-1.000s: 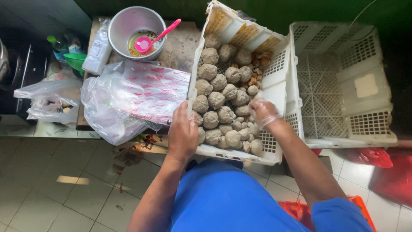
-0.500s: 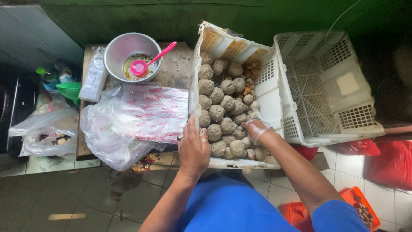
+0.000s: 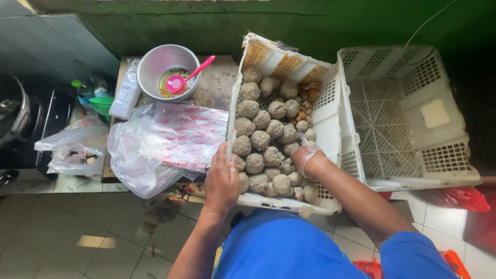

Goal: The person sorts round meatballs from a white crate into a clear plastic bag using gloved hands. They repeatedly pick up individual meatballs and place them into the bag, then tie the bag and set it aside before continuing to sort more meatballs from the crate.

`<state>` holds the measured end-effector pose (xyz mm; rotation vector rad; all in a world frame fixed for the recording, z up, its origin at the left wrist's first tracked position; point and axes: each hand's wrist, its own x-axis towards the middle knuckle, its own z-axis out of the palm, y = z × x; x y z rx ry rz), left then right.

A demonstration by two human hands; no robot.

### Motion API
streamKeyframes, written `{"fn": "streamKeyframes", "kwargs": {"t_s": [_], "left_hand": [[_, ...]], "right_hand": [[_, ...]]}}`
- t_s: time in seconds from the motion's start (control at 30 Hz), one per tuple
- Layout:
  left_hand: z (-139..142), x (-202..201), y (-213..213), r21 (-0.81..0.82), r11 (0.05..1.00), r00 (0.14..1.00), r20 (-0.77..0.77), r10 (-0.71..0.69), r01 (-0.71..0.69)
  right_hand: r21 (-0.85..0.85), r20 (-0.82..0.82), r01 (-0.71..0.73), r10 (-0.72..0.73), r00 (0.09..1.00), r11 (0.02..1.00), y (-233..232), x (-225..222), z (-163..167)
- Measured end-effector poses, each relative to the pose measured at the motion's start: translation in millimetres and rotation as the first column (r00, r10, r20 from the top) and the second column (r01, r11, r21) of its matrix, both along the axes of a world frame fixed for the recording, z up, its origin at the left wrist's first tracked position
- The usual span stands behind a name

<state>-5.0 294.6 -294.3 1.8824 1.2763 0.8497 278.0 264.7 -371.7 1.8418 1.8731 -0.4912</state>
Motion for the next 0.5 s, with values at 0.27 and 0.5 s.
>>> {"fn": "streamKeyframes", "kwargs": {"t_s": [0.27, 0.5], "left_hand": [[1, 24, 0, 0.035, 0.999, 0.999, -0.031, 0.019, -0.018], [0, 47, 4, 0.031, 0.995, 0.977, -0.186, 0.100, -0.096]], "right_hand": [[0.062, -0.148, -0.050, 0.059, 0.987, 0.997, 32, 64, 19], [0.439, -0.134, 0.068, -0.010, 0.991, 0.896, 123, 147, 32]]}}
